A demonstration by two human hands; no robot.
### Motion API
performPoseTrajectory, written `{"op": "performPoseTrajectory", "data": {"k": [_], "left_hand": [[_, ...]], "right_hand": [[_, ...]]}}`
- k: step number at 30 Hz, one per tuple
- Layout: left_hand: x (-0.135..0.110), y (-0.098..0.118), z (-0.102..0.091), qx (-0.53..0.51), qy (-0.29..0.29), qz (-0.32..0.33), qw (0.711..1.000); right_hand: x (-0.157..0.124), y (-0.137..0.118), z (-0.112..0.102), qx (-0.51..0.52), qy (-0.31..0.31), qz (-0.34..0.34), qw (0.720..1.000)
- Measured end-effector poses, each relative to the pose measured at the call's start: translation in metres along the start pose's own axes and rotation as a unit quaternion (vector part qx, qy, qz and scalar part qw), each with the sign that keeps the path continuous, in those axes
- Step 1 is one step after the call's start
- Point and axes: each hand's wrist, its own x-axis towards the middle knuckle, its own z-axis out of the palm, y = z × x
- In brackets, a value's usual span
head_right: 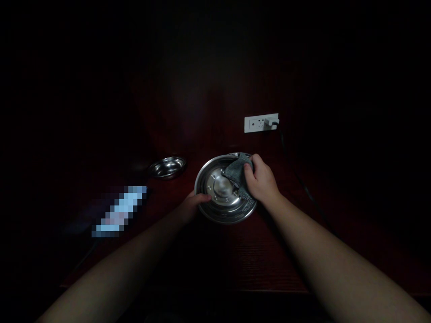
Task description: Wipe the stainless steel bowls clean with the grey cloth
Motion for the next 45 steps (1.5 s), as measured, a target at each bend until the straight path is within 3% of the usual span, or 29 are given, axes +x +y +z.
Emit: {"op": "performPoseTrajectory", "data": {"k": [15, 45], "left_hand": [[-0.0005, -0.0001, 0.0004, -0.003, 0.023, -0.012, 1.000], [-0.0016, 0.0003, -0.0003, 0.006, 0.009, -0.009, 1.000]], "right_hand": [[0.0005, -0.0014, -0.0014, 0.002, -0.007, 0.004, 1.000], [0.0012, -0.0032, -0.0018, -0.005, -0.008, 0.011, 1.000]]}}
